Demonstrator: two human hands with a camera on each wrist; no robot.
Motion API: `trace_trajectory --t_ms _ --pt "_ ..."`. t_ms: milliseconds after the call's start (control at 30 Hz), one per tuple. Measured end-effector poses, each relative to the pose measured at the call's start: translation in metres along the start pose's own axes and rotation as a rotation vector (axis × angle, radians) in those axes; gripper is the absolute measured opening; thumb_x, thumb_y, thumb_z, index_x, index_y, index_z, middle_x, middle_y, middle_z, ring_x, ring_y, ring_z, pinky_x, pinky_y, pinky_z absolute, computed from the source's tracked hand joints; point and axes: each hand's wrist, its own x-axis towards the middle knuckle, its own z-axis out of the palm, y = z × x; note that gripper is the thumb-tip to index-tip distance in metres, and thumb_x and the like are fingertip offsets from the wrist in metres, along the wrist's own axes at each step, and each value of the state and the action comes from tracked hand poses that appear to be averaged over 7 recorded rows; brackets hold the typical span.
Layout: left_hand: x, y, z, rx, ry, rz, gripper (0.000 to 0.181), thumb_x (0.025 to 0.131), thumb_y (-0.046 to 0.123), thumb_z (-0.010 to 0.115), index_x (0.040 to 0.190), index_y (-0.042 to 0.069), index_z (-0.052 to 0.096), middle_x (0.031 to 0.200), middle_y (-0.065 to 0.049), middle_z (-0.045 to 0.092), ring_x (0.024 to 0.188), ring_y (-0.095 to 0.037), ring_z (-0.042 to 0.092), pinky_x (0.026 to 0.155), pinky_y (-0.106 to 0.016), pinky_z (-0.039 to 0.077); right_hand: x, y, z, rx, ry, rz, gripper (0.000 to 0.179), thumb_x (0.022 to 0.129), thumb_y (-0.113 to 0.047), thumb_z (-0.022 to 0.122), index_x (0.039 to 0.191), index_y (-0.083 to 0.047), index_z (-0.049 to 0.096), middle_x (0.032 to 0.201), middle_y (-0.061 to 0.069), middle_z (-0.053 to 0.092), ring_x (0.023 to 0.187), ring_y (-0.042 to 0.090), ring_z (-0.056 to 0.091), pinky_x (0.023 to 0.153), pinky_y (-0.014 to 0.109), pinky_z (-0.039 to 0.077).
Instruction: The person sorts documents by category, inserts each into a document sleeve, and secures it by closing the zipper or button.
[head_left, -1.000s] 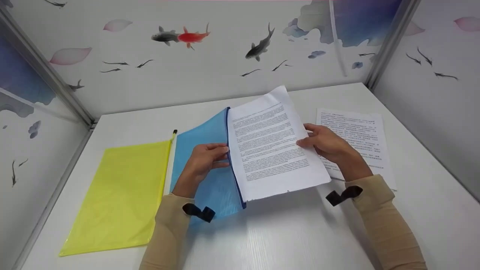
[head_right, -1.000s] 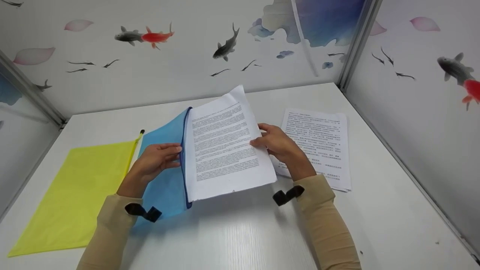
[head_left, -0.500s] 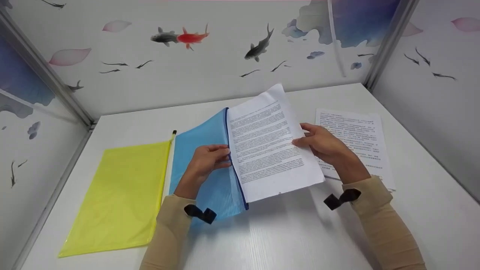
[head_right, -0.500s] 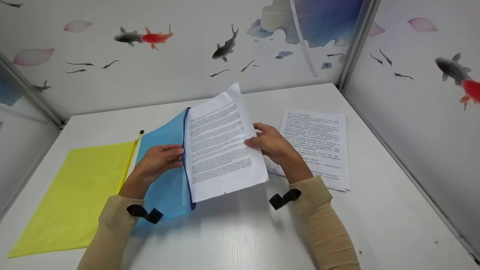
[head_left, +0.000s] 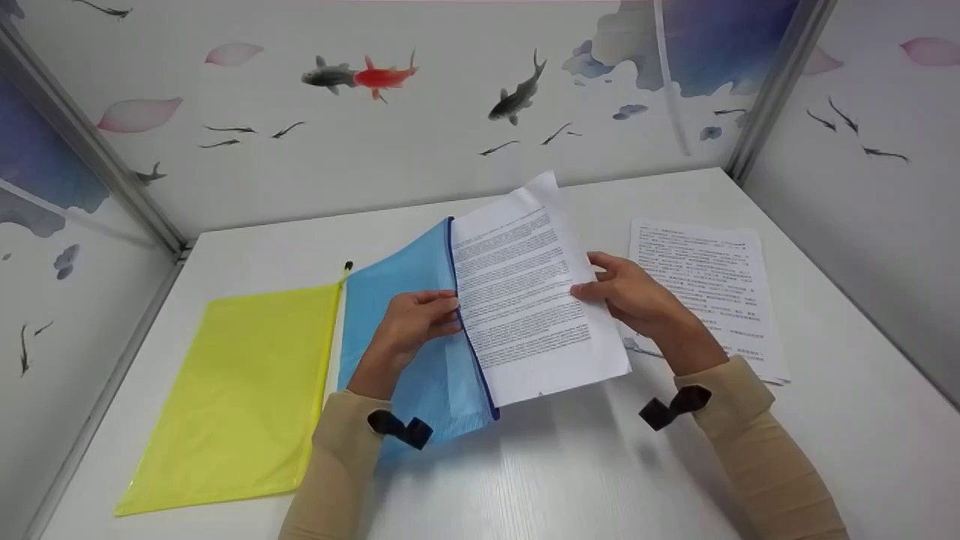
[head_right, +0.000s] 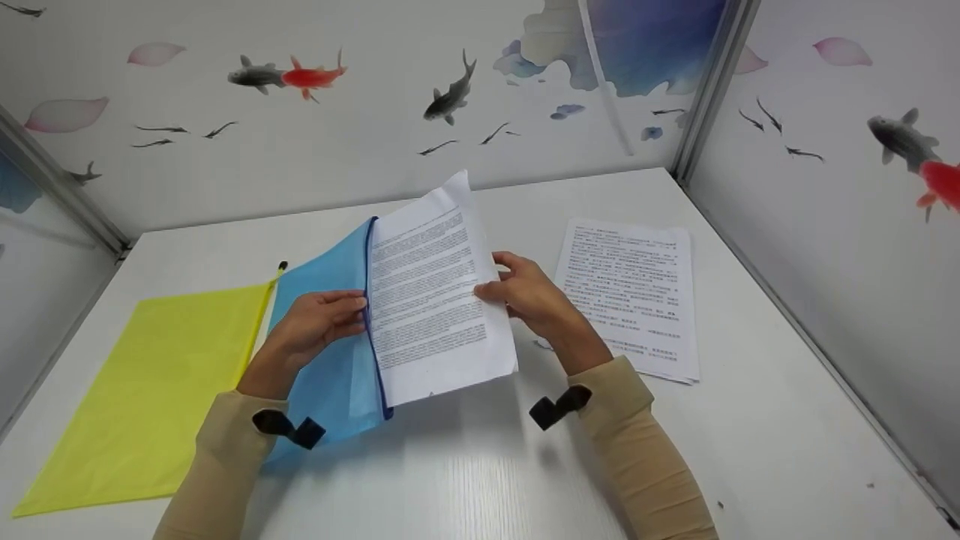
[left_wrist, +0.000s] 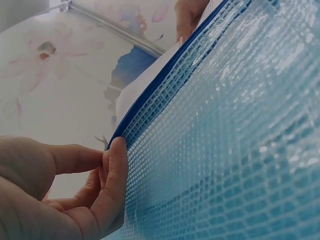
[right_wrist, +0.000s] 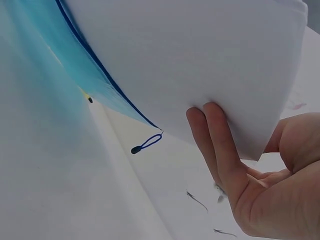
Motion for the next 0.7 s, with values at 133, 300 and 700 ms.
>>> trace_trajectory --t_ms 133,300,700 --pt "0.0 -0.001 0.001 0.004 0.005 -0.004 0.03 0.095 0.014 0.069 0.123 0.002 0.068 0.116 -0.018 0.07 0.088 -0.02 0.072 0.082 -0.029 0.062 0.002 0.003 0.007 -0.003 0.0 0.001 0.062 0.097 -0.007 0.06 0.152 -0.008 0.032 0.125 0.015 0.067 0.1 0.024 0.074 0.084 0.038 0.062" --pt "0.001 -0.001 0.002 0.009 -0.002 -0.011 0.031 0.096 0.014 0.068 0.124 0.002 0.068 0.119 -0.018 0.069 0.092 -0.022 0.072 0.084 -0.03 0.062 0.004 0.005 0.011 -0.006 -0.012 0.011 0.061 0.097 -0.008 0.06 0.152 -0.009 0.034 0.126 0.015 0.067 0.101 0.024 0.073 0.084 0.038 0.062" --pt "0.003 -0.002 0.002 -0.003 0.004 -0.012 0.033 0.095 0.015 0.069 0.126 0.002 0.067 0.121 -0.017 0.069 0.093 -0.022 0.072 0.085 -0.03 0.061 0.0 -0.002 -0.007 0.004 0.005 0.05 0.057 0.102 -0.018 0.056 0.154 -0.009 0.034 0.124 0.006 0.067 0.1 0.021 0.073 0.08 0.034 0.061"
